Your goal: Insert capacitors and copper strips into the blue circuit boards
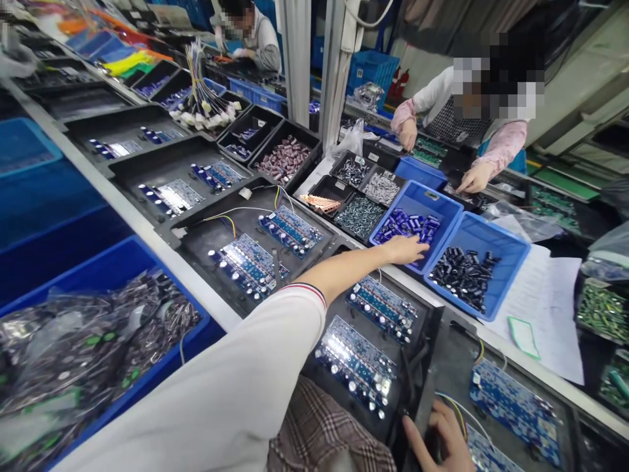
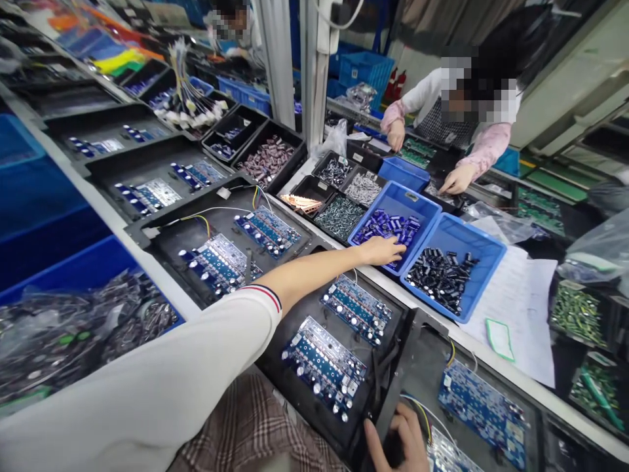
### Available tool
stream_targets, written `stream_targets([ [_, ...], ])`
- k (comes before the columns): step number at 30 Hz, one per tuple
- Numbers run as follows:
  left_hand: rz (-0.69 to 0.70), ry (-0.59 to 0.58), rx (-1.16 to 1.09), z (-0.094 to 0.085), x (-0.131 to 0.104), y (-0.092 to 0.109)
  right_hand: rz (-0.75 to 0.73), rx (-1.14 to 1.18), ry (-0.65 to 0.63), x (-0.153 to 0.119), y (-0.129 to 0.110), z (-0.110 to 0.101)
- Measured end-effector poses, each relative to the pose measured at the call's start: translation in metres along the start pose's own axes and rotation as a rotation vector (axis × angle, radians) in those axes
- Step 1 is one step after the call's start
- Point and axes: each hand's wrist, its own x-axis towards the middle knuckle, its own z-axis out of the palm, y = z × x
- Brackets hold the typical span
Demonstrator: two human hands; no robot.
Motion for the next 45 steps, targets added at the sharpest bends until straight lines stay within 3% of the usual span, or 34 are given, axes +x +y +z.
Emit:
stream_targets([
  [3, -0.024, 0.044, -0.054, -0.002, 0.0, 0.001, -0.028, 0.002, -0.095, 0.005, -0.007, 0.005],
  [6, -0.064, 0.093, -0.13, -0.007, 0.001, 0.0, -0.06, 0.009, -0.159, 0.012, -0.03, 0.019],
  [11, -0.095, 0.175, -0.336, -0.017, 0.015, 0.0, -0.081, 0.029, -0.215, 0.016, -0.091, 0.061],
  [15, -0.122, 0.219, -0.613, -0.017, 0.039, -0.001, -0.139, -0.036, -0.23, 0.029, -0.124, 0.103],
  [19, -0.215, 0.186, -0.92, -0.014, 0.053, -0.004, -0.275, -0.056, -0.448, 0.064, -0.148, 0.13],
  [22, -0.31, 0.156, -1.128, -0.019, 0.046, -0.005, -0.458, 0.07, -0.71, 0.101, -0.158, 0.117],
  [23, -0.343, 0.144, -1.194, -0.022, 0.041, -0.005, -0.516, 0.12, -0.774, 0.115, -0.157, 0.105],
  [24, -0.374, 0.127, -1.257, -0.026, 0.034, -0.005, -0.511, 0.134, -0.748, 0.128, -0.154, 0.091],
  [25, -0.403, 0.104, -1.318, -0.029, 0.027, -0.004, -0.464, 0.117, -0.624, 0.142, -0.15, 0.074],
  [29, -0.485, -0.044, -1.524, -0.04, -0.014, 0.007, -0.316, -0.104, 0.117, 0.189, -0.124, 0.013],
  [31, -0.517, -0.148, -1.625, -0.043, -0.038, 0.02, -0.382, -0.219, 0.221, 0.201, -0.116, -0.001],
  [34, -0.553, -0.272, -1.726, -0.045, -0.074, 0.041, -0.42, -0.353, 0.142, 0.198, -0.118, -0.004],
  [39, -0.624, -0.364, -1.742, -0.045, -0.14, 0.054, -0.404, -0.289, 0.024, 0.155, -0.124, -0.006],
  [45, -0.866, -0.525, -1.899, -0.022, -0.221, 0.055, -0.182, -0.137, -0.102, 0.116, -0.081, -0.001],
])
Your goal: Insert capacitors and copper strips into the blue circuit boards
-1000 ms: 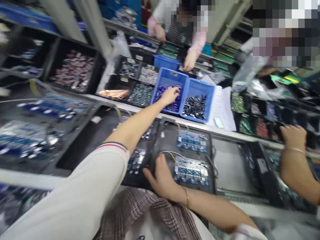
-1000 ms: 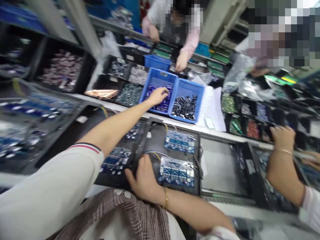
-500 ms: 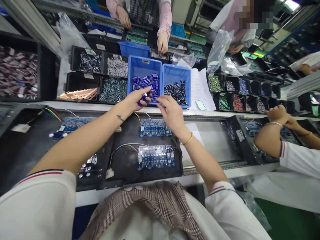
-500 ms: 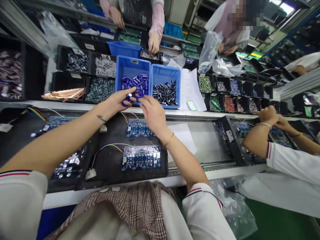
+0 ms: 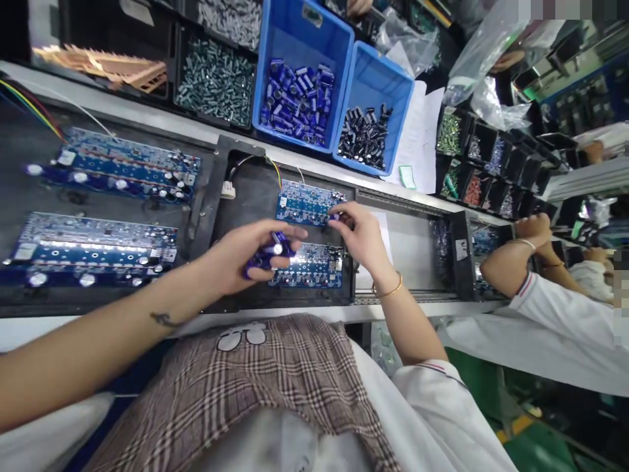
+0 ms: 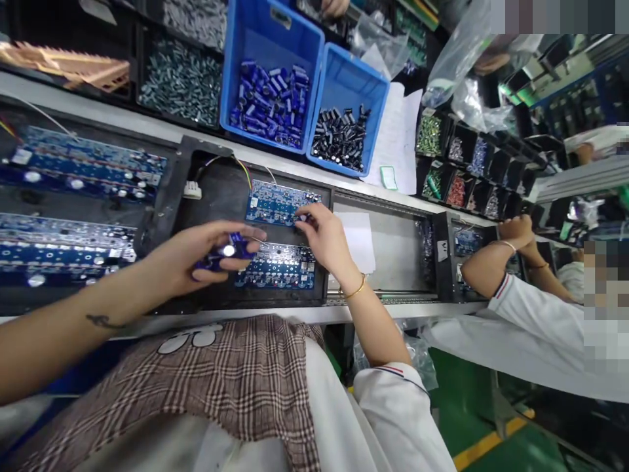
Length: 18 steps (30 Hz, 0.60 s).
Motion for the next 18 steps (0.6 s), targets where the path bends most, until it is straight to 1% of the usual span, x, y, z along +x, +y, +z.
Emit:
stream_targets([
  [2, -0.04, -0.024, -0.057, -0.004, -0.003, -0.021, 0.021, -0.006, -0.028, -0.003, 0.01, 0.011],
  [4, -0.074, -0.051, -0.093, -0.006, -0.003, -0.037, -0.007, -0.087, -0.062, -0.002, 0.014, 0.02],
  [7, -0.12, -0.084, -0.117, -0.007, -0.003, -0.048, -0.023, -0.249, -0.09, 0.003, 0.016, 0.028],
  [9, -0.11, -0.083, -0.122, -0.008, -0.003, -0.047, -0.014, -0.3, -0.086, 0.006, 0.018, 0.031],
  [12, -0.076, -0.074, -0.128, -0.011, -0.003, -0.04, -0.021, -0.307, -0.088, 0.008, 0.019, 0.031],
  [18, -0.081, -0.141, -0.223, -0.018, 0.005, -0.022, -0.077, -0.363, -0.106, 0.009, 0.016, 0.031],
])
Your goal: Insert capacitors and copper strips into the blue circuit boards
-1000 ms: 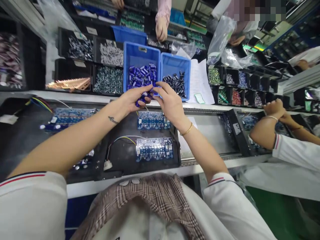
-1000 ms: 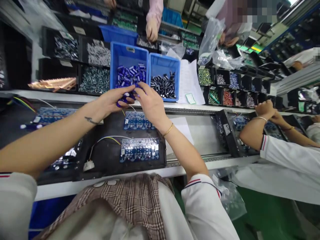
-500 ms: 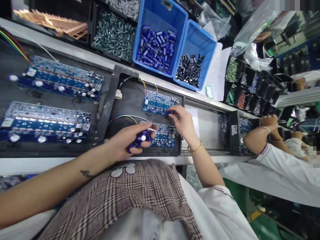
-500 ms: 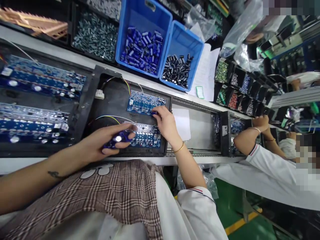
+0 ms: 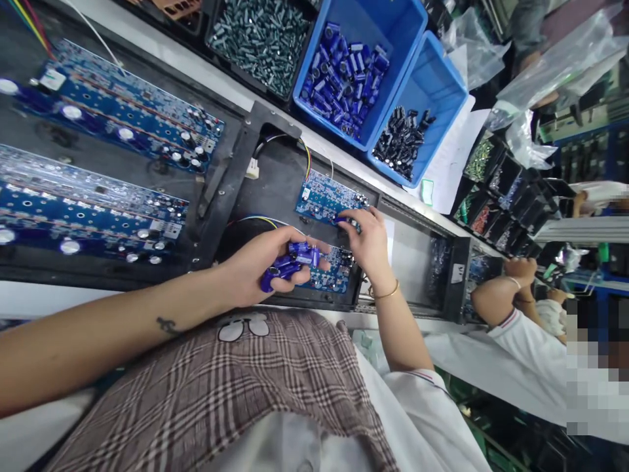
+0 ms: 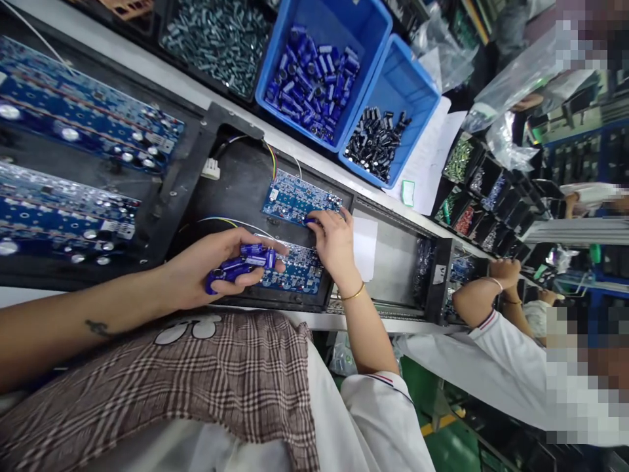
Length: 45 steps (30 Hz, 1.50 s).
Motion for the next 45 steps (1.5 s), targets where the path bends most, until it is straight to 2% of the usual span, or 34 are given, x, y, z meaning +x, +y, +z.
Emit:
stream_targets([
  [5, 0.023, 0.007, 0.009, 0.001, 0.001, 0.004, -0.159, -0.126, -0.043, 0.002, -0.001, 0.0],
  [8, 0.055, 0.077, 0.016, 0.003, 0.0, 0.003, -0.16, -0.082, -0.028, 0.0, -0.01, -0.01],
  [13, 0.12, 0.201, -0.02, 0.008, 0.0, -0.004, -0.198, 0.162, 0.0, -0.02, -0.052, -0.039],
  [17, 0.108, 0.191, 0.018, 0.01, 0.001, -0.008, -0.244, 0.115, -0.023, -0.031, -0.075, -0.044],
  [19, 0.093, 0.2, 0.024, 0.009, 0.002, -0.008, -0.189, 0.076, -0.002, -0.027, -0.073, -0.039],
  [23, 0.053, 0.182, -0.003, 0.003, 0.003, -0.005, -0.042, -0.027, 0.035, -0.003, -0.05, -0.018],
  [26, -0.002, 0.144, 0.005, -0.002, 0.001, -0.003, -0.021, -0.065, -0.023, 0.014, -0.035, -0.003],
  [29, 0.007, 0.114, 0.025, -0.006, -0.003, -0.003, -0.013, -0.072, -0.063, 0.021, -0.031, 0.005],
  [39, 0.065, 0.061, -0.026, -0.012, -0.011, 0.001, -0.055, -0.144, -0.081, 0.023, -0.03, 0.004],
  [42, 0.048, 0.072, -0.056, -0.014, -0.009, 0.002, -0.126, -0.148, -0.096, 0.026, -0.028, 0.005],
  [45, 0.053, 0.101, -0.047, -0.015, -0.007, 0.001, -0.207, -0.124, -0.092, 0.026, -0.035, -0.003],
])
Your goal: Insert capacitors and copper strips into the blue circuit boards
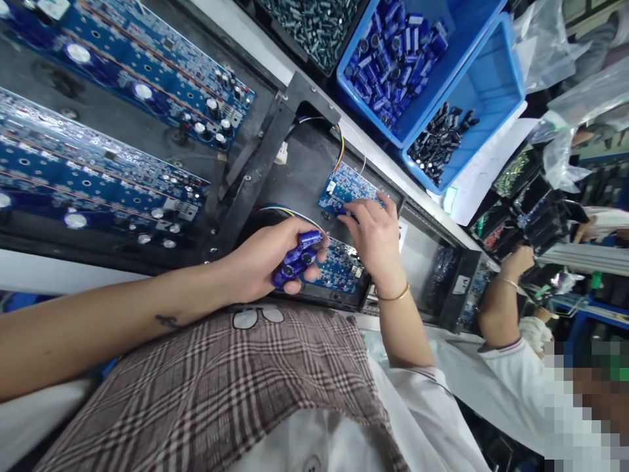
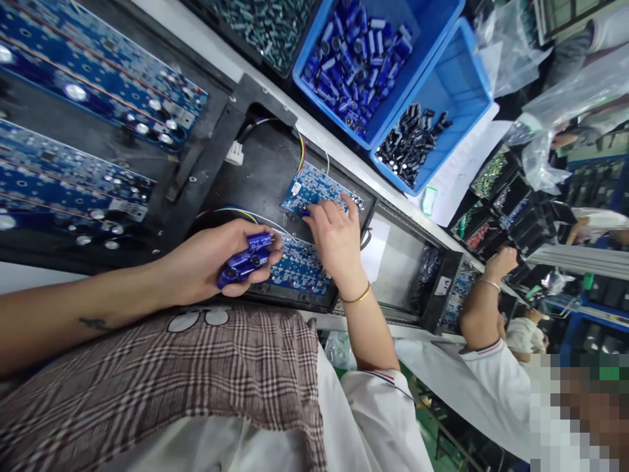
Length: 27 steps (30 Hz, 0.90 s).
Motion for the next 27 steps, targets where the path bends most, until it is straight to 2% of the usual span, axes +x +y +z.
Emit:
stream_targets([
  [3, 0.049, 0.06, 0.026, 0.002, 0.0, -0.002, -0.054, 0.126, 0.02, -0.005, -0.022, -0.019],
  [5, 0.089, 0.12, 0.036, 0.006, -0.002, -0.002, -0.154, 0.211, -0.038, -0.01, -0.042, -0.031],
  [7, 0.087, 0.157, 0.04, 0.008, -0.003, -0.001, -0.229, 0.223, -0.099, -0.013, -0.057, -0.036],
  [9, 0.054, 0.151, 0.048, 0.008, -0.005, -0.001, -0.225, 0.203, -0.128, -0.013, -0.064, -0.036],
  [12, 0.028, 0.078, 0.043, 0.003, -0.005, 0.0, -0.104, 0.19, -0.114, -0.007, -0.056, -0.026],
  [15, 0.018, 0.021, -0.006, -0.003, -0.004, -0.001, 0.07, 0.176, -0.005, 0.005, -0.038, -0.01],
  [17, 0.002, -0.004, -0.025, -0.005, -0.004, -0.002, 0.128, 0.154, 0.039, 0.012, -0.026, 0.002],
  [21, 0.003, -0.044, 0.041, -0.005, -0.005, -0.002, 0.13, 0.108, 0.058, 0.018, -0.017, 0.019],
  [27, 0.072, -0.078, 0.131, -0.005, -0.01, -0.002, 0.083, 0.047, 0.049, 0.018, -0.02, 0.015],
])
